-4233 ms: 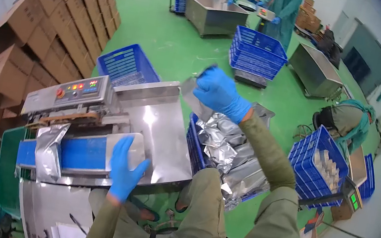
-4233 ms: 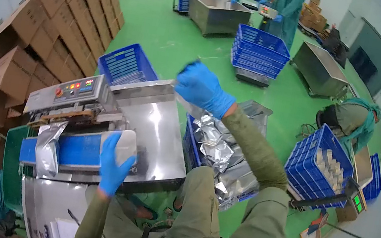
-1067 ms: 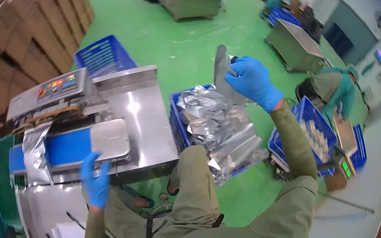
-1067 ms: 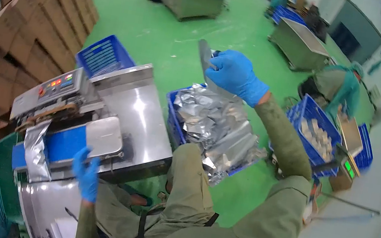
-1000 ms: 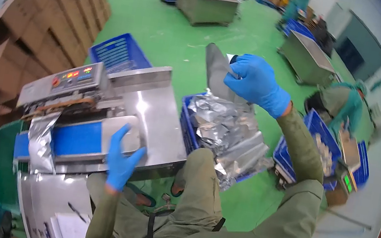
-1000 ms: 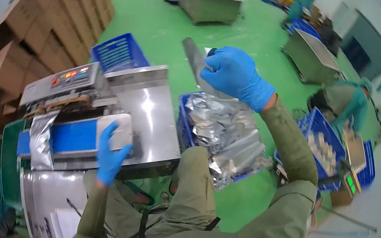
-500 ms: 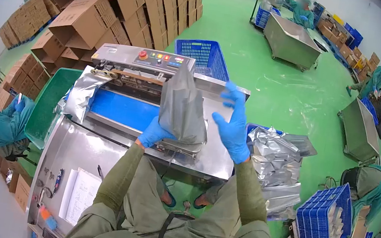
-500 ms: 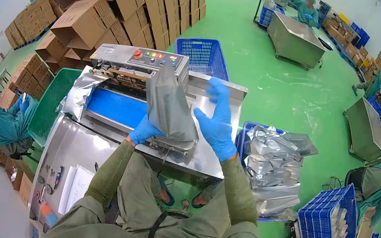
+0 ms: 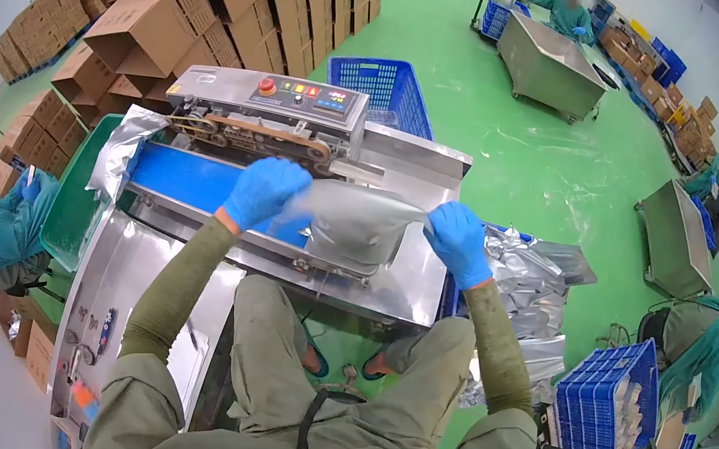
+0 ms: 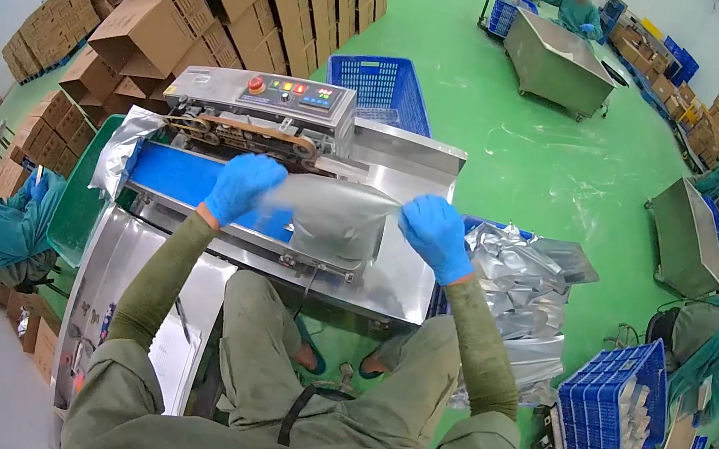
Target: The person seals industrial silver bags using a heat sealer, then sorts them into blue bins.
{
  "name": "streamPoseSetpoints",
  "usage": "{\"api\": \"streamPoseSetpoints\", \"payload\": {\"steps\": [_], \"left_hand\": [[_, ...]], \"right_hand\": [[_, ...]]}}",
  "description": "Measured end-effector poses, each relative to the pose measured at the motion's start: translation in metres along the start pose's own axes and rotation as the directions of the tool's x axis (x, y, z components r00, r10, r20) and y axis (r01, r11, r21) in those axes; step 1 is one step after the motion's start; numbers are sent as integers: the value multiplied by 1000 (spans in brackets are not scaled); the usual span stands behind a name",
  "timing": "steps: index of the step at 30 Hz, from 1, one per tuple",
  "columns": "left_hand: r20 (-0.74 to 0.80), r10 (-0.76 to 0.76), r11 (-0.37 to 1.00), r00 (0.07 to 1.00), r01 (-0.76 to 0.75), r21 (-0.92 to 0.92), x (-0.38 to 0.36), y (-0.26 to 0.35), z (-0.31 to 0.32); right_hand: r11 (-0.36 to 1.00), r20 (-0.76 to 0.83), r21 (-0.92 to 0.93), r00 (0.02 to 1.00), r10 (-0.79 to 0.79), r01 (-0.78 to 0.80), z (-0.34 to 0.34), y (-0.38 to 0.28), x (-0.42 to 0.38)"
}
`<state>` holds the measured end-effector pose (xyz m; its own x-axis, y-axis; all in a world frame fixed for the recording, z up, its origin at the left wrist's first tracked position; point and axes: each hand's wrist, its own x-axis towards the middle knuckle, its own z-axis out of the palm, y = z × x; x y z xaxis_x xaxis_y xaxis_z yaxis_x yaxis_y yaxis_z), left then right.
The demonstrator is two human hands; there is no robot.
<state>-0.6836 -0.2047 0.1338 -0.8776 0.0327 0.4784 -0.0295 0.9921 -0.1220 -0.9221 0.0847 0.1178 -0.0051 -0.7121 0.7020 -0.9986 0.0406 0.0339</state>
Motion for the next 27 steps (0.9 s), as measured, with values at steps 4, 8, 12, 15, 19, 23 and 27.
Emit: {"api": "streamPoseSetpoints", "payload": {"steps": [4,8,12,15,19,23,27], "left_hand": [[-408,-90,961,909,-28,-274,-4,32,9],[-33,-776,337,630,370,-866,3,82,24],[248,-787,79,565,491,-868,26,73,21],[312,-713,268,627,656,-706,-8,25,138],[69,-542,795,838,538,-279,-32,-26,213],[129,-691,619,712,674,-403,-30,-41,200],[166,-710,560,684,692,-457,-35,-66,187]], "right_hand": [[947,-192,309,970,151,-86,10,-9,-10],[562,-45,690,748,662,-456,21,-43,-4],[48,278,822,473,836,-568,16,-53,10],[8,375,715,394,839,-699,69,-30,-6],[-161,434,749,294,852,-642,103,-37,4],[-127,434,759,350,830,-639,140,-28,13],[-166,445,778,345,826,-606,175,-32,24]]}}
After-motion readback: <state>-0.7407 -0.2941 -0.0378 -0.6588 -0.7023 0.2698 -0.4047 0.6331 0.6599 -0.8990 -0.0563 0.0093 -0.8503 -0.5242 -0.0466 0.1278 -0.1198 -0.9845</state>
